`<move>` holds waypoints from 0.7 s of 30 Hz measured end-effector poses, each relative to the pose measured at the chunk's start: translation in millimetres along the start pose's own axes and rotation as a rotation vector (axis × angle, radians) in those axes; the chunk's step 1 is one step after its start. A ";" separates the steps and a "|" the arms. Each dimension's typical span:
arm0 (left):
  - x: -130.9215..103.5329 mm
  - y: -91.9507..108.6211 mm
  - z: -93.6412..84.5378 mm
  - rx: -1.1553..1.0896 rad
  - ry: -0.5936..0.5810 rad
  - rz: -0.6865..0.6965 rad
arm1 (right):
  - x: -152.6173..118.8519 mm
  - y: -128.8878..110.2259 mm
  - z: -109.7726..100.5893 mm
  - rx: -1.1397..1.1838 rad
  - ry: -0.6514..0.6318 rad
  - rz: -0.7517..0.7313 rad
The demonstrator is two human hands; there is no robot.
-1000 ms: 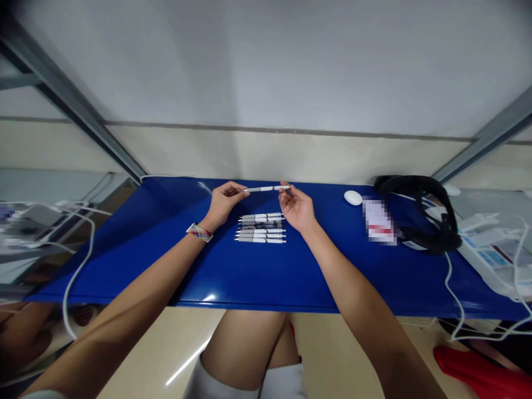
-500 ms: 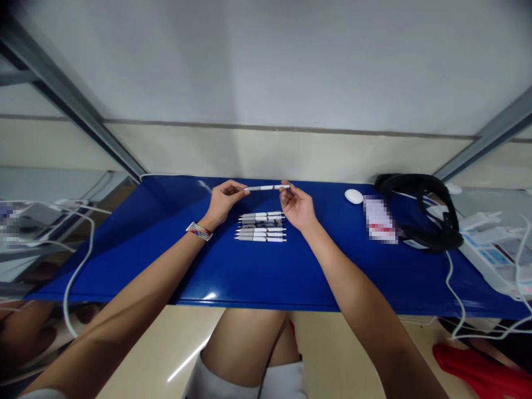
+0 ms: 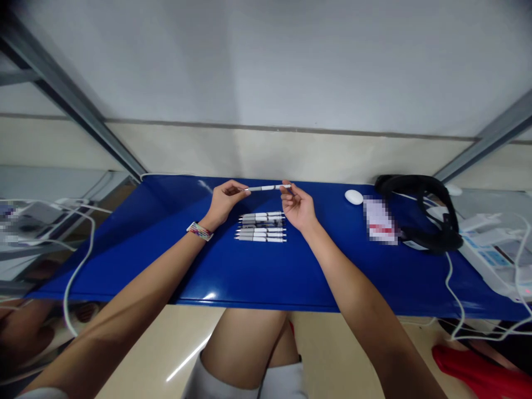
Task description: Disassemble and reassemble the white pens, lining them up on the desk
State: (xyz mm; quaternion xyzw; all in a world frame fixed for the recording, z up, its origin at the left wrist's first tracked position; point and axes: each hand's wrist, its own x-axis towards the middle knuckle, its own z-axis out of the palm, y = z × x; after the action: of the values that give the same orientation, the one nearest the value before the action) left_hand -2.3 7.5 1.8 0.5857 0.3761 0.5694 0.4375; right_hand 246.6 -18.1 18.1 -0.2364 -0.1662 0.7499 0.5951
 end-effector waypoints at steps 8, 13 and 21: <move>0.0 4.2 -3.2 0.047 -0.004 0.033 | 4.8 6.3 -4.9 -0.509 0.038 -0.302; -4.1 9.2 -3.4 0.161 -0.071 0.057 | 7.6 4.6 -16.5 -0.871 0.003 -0.422; -10.0 14.7 -7.5 0.561 -0.321 0.097 | 3.6 -1.1 -30.5 -1.447 -0.164 -0.612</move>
State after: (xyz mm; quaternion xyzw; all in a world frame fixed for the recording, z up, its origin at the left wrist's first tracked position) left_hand -11.3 -6.1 12.0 0.7830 0.4161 0.3640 0.2851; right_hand 263.7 -15.3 -7.3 -0.4527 -0.7138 0.2735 0.4591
